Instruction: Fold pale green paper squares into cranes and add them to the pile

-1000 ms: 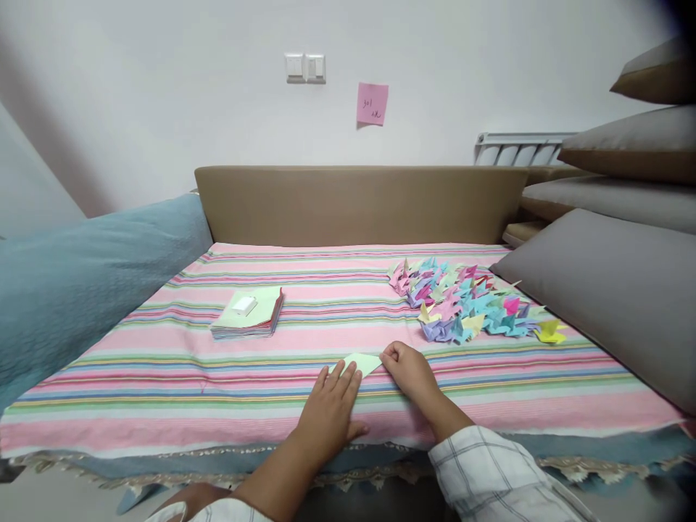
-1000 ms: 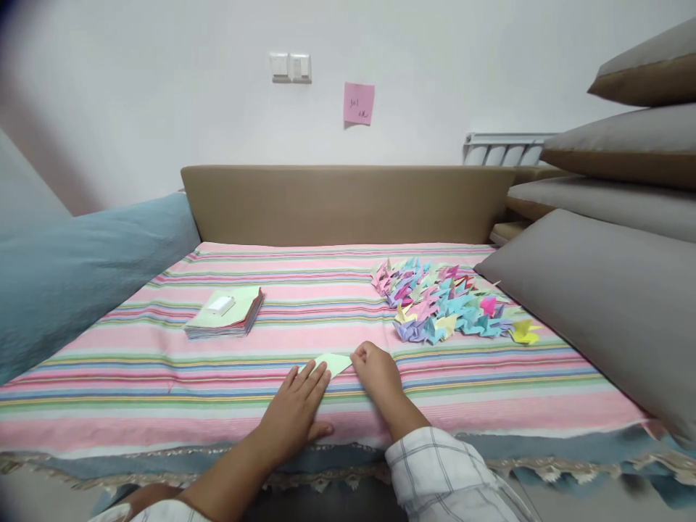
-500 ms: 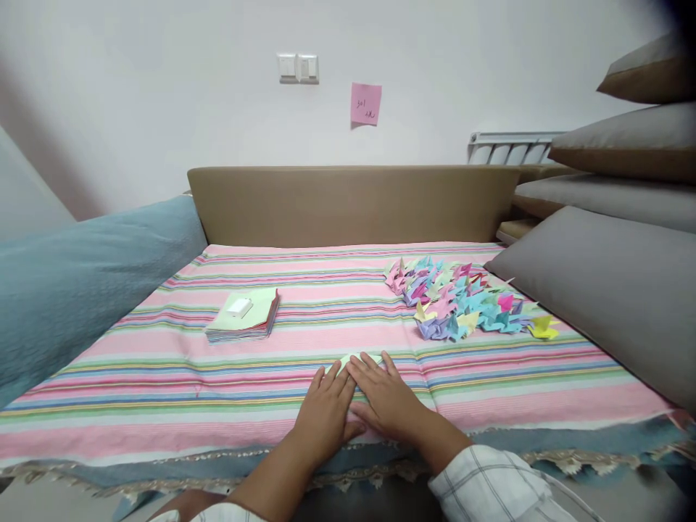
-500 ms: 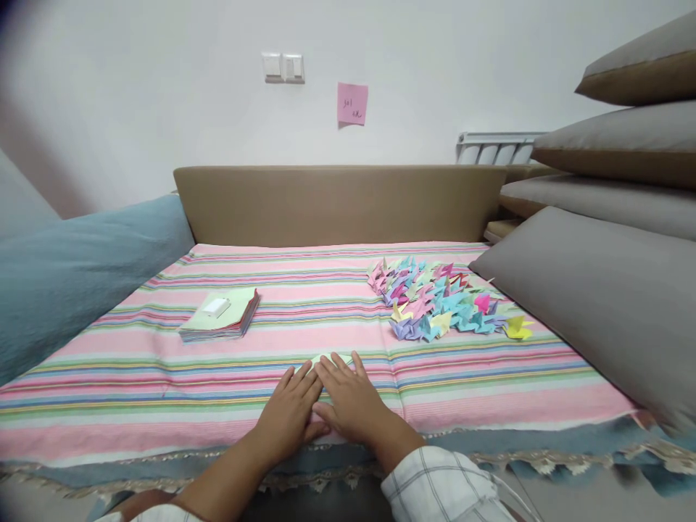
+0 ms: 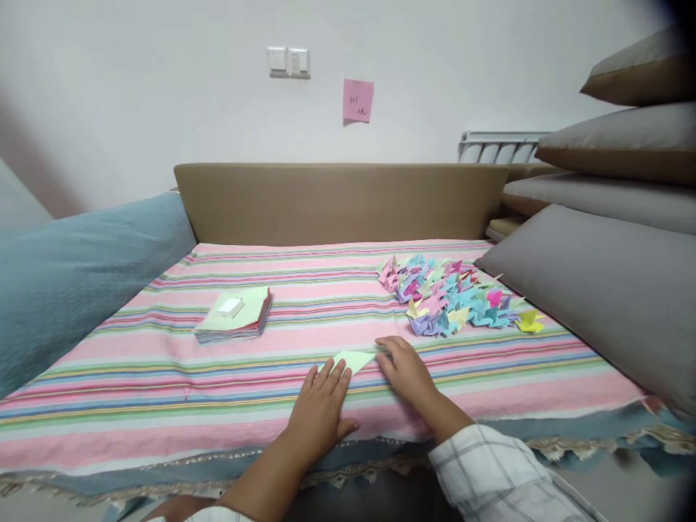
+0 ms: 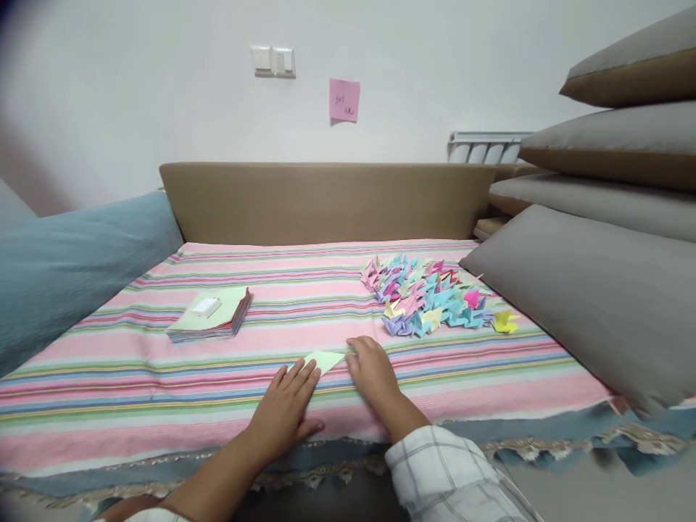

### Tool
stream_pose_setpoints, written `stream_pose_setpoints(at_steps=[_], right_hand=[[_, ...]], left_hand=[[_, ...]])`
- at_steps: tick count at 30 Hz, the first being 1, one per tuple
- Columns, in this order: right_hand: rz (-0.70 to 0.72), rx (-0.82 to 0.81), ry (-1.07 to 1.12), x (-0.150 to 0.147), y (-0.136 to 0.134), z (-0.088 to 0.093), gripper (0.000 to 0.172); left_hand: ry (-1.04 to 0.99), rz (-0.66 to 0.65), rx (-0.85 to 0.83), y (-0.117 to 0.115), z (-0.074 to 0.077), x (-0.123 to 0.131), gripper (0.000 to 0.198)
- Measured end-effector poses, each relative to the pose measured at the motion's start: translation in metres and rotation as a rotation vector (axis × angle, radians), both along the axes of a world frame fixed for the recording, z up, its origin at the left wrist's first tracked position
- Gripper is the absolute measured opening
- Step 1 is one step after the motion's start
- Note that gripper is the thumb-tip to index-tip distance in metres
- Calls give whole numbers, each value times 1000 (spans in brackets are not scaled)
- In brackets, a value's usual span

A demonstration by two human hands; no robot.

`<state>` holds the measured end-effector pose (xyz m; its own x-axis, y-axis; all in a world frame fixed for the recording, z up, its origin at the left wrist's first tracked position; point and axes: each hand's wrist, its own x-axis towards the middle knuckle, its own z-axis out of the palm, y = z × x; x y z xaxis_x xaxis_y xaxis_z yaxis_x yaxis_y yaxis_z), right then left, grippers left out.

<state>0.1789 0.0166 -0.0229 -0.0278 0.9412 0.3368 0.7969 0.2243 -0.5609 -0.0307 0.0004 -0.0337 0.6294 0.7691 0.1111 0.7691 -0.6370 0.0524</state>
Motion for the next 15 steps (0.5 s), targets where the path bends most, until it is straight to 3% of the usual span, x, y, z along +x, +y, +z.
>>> stream_pose_setpoints(at_steps=[5,15], right_hand=[[38,-23,134,11,10,-3,19],[60,-11,106,4,12,-4,16]], left_hand=[[9,6,17,0,-1,1,79],[36,2,34,-1,-1,0,80]])
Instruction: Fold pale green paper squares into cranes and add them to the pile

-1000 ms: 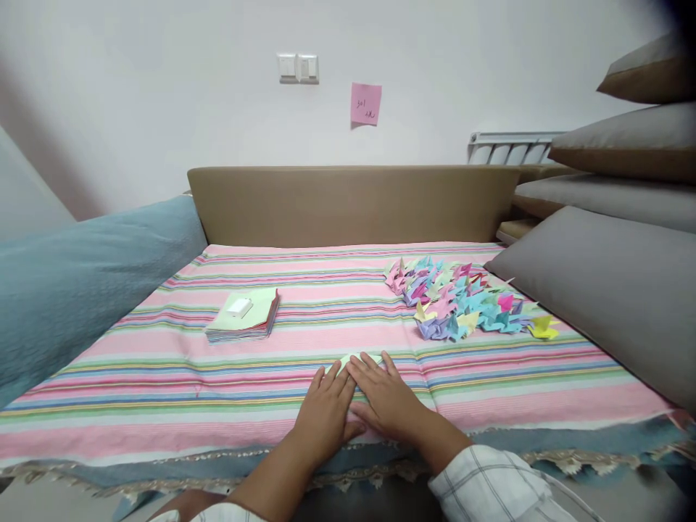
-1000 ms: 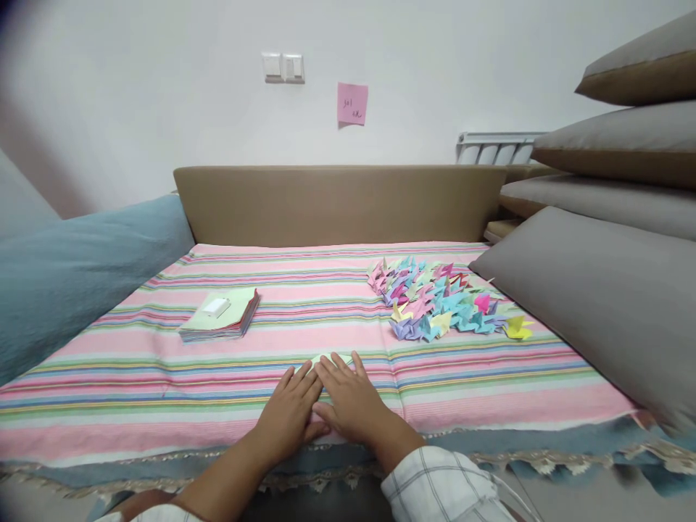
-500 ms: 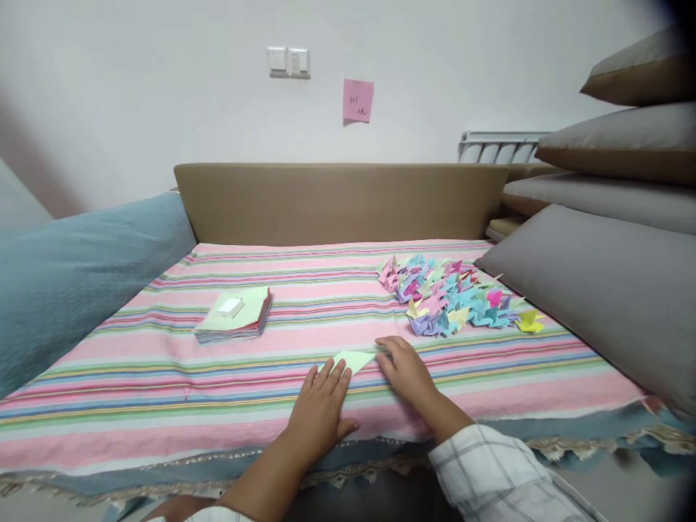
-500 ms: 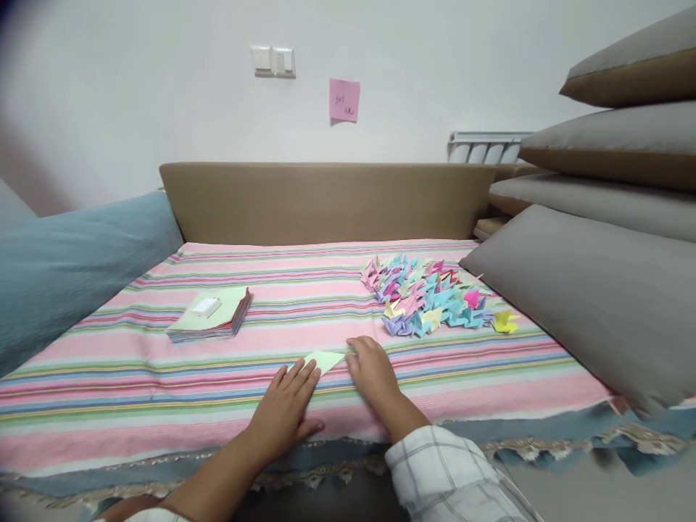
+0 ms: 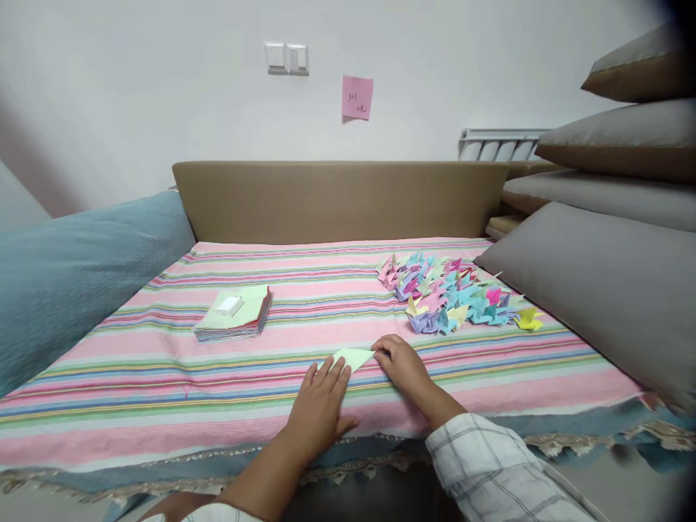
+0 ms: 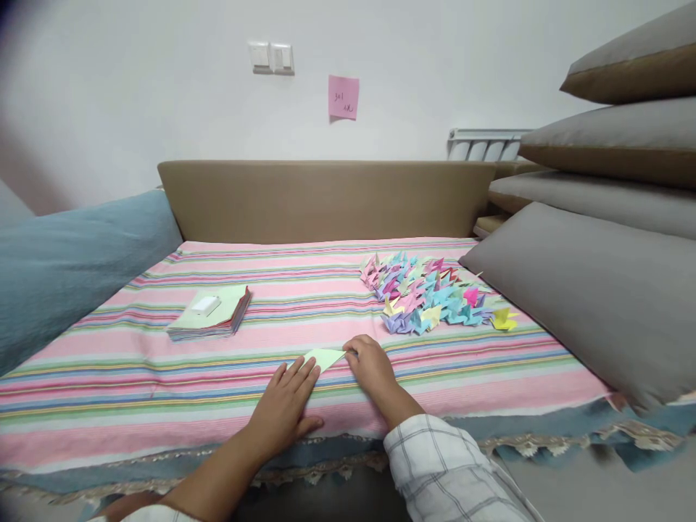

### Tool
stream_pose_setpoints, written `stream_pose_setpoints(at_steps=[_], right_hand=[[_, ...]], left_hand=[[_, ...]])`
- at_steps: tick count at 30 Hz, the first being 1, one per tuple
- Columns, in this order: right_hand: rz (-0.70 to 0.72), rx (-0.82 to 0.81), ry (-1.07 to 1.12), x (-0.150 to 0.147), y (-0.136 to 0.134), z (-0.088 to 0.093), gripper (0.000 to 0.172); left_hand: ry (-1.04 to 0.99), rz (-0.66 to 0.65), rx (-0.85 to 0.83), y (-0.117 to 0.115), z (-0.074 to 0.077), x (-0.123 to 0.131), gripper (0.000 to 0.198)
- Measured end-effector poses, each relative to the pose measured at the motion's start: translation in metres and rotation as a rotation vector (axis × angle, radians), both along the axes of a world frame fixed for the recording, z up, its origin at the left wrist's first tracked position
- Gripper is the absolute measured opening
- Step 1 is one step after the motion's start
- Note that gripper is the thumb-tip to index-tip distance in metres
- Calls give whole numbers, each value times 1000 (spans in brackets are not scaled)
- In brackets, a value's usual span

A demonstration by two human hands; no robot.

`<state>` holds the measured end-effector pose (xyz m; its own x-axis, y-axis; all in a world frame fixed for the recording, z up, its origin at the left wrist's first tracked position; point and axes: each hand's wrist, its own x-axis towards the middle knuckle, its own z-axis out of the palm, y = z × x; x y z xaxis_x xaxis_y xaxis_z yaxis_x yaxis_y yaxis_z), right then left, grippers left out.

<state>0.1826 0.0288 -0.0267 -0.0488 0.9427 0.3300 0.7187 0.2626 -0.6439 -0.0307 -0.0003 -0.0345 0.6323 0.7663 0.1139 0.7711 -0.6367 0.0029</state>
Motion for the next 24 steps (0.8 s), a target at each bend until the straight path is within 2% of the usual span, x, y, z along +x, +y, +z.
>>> stream_pose_setpoints(at_steps=[14,24], right_hand=[[12,81,-66,-1,0,0,15],[21,143,-259,3,0,-4,18]], left_hand=[[7,8,-22,-1,3,1,79],[-13,-9,32,1,-5,-1,80]])
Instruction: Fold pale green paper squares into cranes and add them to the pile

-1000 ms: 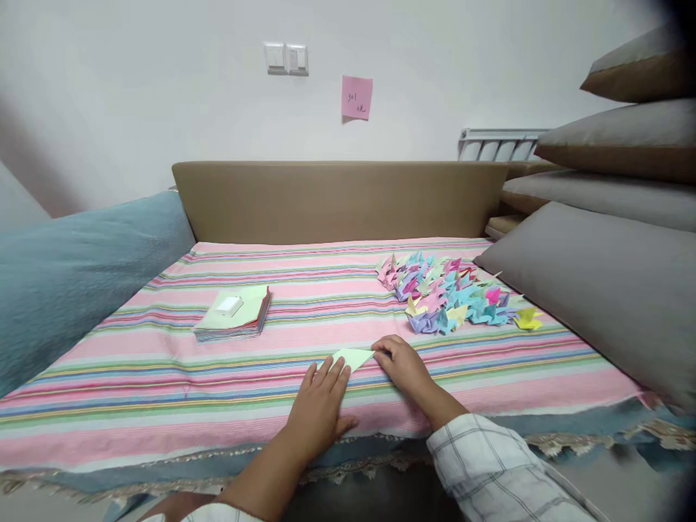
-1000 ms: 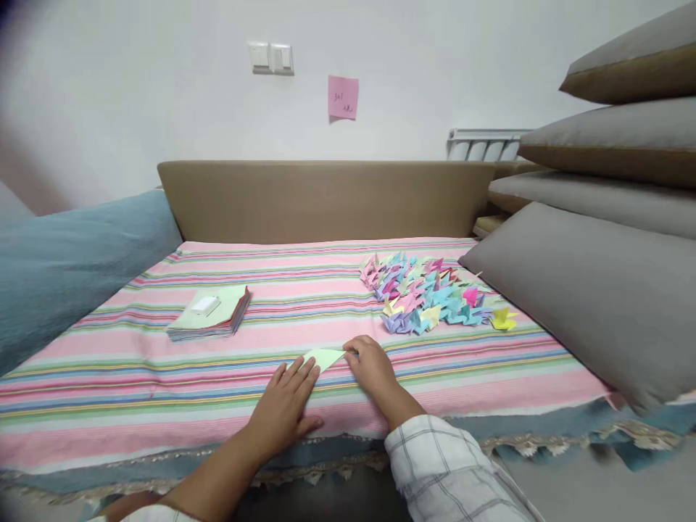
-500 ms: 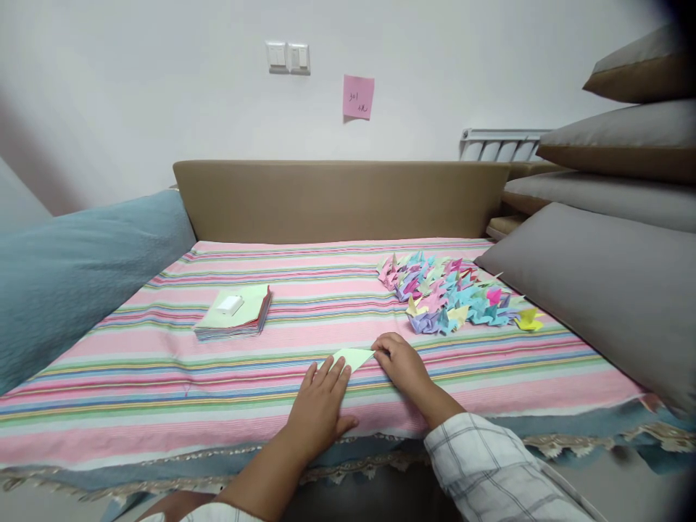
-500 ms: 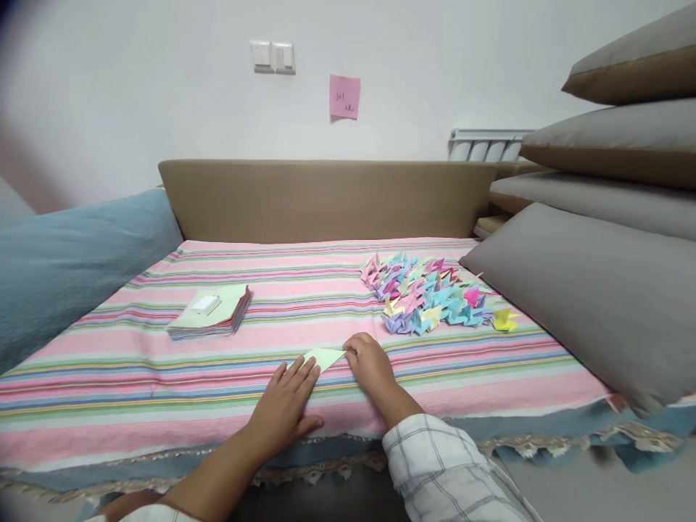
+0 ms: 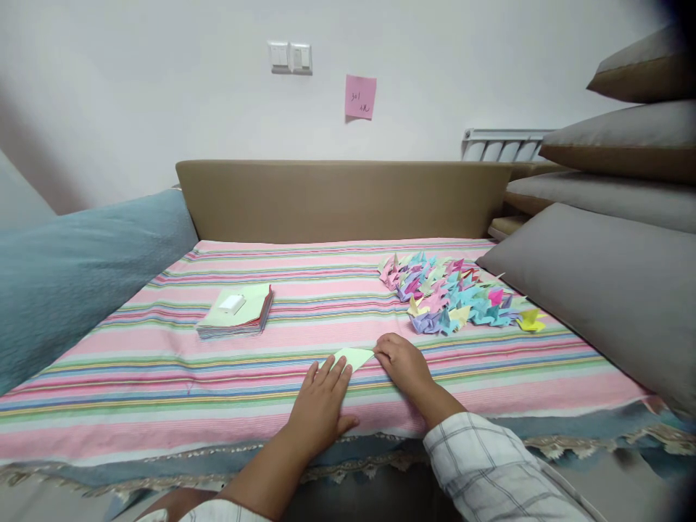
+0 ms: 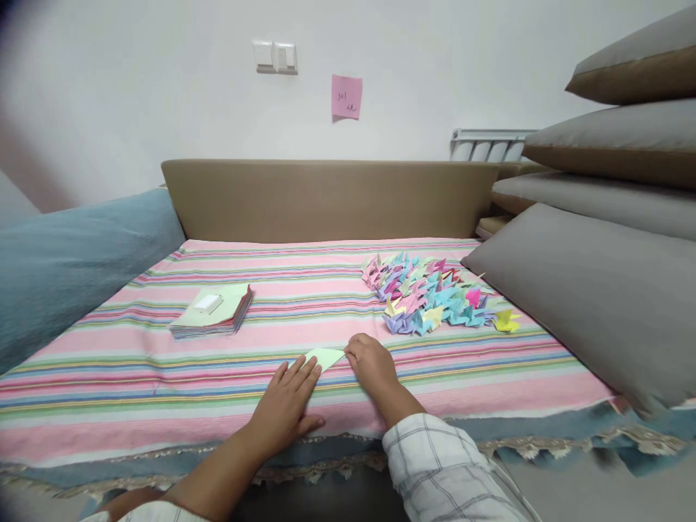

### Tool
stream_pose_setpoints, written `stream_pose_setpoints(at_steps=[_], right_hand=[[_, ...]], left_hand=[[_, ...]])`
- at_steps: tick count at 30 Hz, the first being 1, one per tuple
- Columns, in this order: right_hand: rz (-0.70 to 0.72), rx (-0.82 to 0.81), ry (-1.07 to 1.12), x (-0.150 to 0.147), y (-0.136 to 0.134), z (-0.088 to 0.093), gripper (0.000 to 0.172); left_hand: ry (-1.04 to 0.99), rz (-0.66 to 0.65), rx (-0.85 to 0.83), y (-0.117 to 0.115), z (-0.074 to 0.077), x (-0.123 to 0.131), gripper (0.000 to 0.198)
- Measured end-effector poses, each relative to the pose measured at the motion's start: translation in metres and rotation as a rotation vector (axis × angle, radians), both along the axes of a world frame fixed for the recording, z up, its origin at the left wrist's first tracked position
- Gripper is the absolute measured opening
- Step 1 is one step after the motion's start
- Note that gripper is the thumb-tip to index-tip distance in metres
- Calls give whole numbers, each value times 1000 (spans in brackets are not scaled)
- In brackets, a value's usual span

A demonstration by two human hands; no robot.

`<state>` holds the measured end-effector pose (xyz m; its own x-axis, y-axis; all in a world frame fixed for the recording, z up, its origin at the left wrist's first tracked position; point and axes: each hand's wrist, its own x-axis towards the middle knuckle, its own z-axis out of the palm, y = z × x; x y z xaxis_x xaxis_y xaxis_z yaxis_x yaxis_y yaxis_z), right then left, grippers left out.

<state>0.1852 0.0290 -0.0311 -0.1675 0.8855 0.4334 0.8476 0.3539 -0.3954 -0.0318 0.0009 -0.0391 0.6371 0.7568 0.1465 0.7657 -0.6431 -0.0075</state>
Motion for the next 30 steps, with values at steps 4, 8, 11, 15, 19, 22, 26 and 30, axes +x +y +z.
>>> stream_pose_setpoints(at_steps=[4,8,11,15,19,22,26,30], right_hand=[[6,23,-88,0,-1,7,22],[39,76,-148,-12,-9,14,34],[225,15,-250,-26,-19,10,44],[321,-140,-337,-36,-26,-2,74],[310,-223,-327,-35,-26,-6,76],[316,-244,-326,-34,-25,-4,75],[322,-259,-329,-35,-26,-3,73],[309,-260,-313,-36,-26,-5,72]], left_hand=[[6,1,-17,-1,2,0,81],[-3,3,-20,-1,2,0,80],[-21,0,-27,0,0,-1,81],[-37,1,-45,0,0,-1,81],[-27,21,-57,-4,5,-1,80],[-41,48,-38,-8,7,-4,79],[-30,79,-21,-11,8,-9,78],[-2,101,-41,-12,10,-9,78]])
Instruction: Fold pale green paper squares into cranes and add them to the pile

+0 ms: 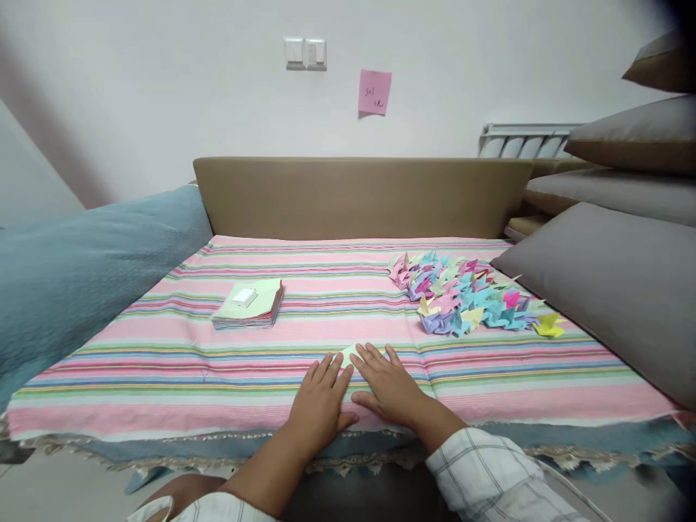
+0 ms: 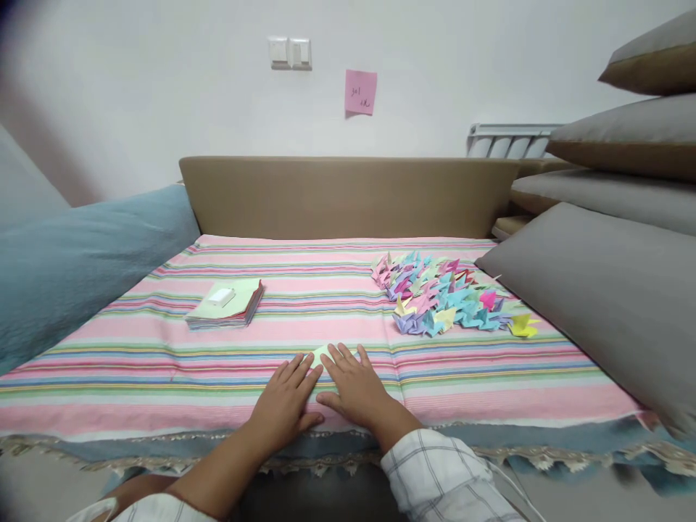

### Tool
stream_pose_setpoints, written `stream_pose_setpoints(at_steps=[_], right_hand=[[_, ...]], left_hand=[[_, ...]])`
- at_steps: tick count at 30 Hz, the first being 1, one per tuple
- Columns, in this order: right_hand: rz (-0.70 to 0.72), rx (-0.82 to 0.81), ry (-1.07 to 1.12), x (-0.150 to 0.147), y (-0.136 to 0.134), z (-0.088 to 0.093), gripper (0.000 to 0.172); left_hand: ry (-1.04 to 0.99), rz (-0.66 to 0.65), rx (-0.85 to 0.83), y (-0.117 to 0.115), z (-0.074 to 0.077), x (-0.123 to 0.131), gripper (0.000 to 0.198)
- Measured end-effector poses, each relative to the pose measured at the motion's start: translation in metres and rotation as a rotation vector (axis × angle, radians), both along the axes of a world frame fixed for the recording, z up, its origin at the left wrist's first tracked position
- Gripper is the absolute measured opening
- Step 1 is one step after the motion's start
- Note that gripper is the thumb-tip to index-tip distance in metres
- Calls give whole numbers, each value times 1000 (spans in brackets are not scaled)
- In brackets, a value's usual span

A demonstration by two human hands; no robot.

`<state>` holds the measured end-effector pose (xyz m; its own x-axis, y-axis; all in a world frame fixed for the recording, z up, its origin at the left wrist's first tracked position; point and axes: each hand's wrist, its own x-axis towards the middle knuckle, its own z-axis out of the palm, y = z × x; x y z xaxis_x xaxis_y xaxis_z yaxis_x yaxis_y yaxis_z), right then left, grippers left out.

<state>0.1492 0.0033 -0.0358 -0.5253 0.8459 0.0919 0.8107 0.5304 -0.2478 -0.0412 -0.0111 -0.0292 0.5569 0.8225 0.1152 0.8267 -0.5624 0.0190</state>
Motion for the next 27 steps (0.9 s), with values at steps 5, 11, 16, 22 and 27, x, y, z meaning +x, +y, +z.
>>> stream_pose_setpoints(at_steps=[5,11,16,22,27], right_hand=[[-2,-10,-6,0,1,-2,71],[0,5,-23,0,1,-2,70],[-4,9,-18,-1,1,-3,69],[-8,5,-15,-1,0,-3,70],[-8,0,1,-1,1,-3,70]], left_hand=[[-17,9,-36,0,4,1,78],[-32,36,-20,-2,5,-4,77],[-37,51,-25,-1,3,-8,78],[-38,61,-31,0,4,-8,78],[-16,95,-23,-4,7,-6,81]])
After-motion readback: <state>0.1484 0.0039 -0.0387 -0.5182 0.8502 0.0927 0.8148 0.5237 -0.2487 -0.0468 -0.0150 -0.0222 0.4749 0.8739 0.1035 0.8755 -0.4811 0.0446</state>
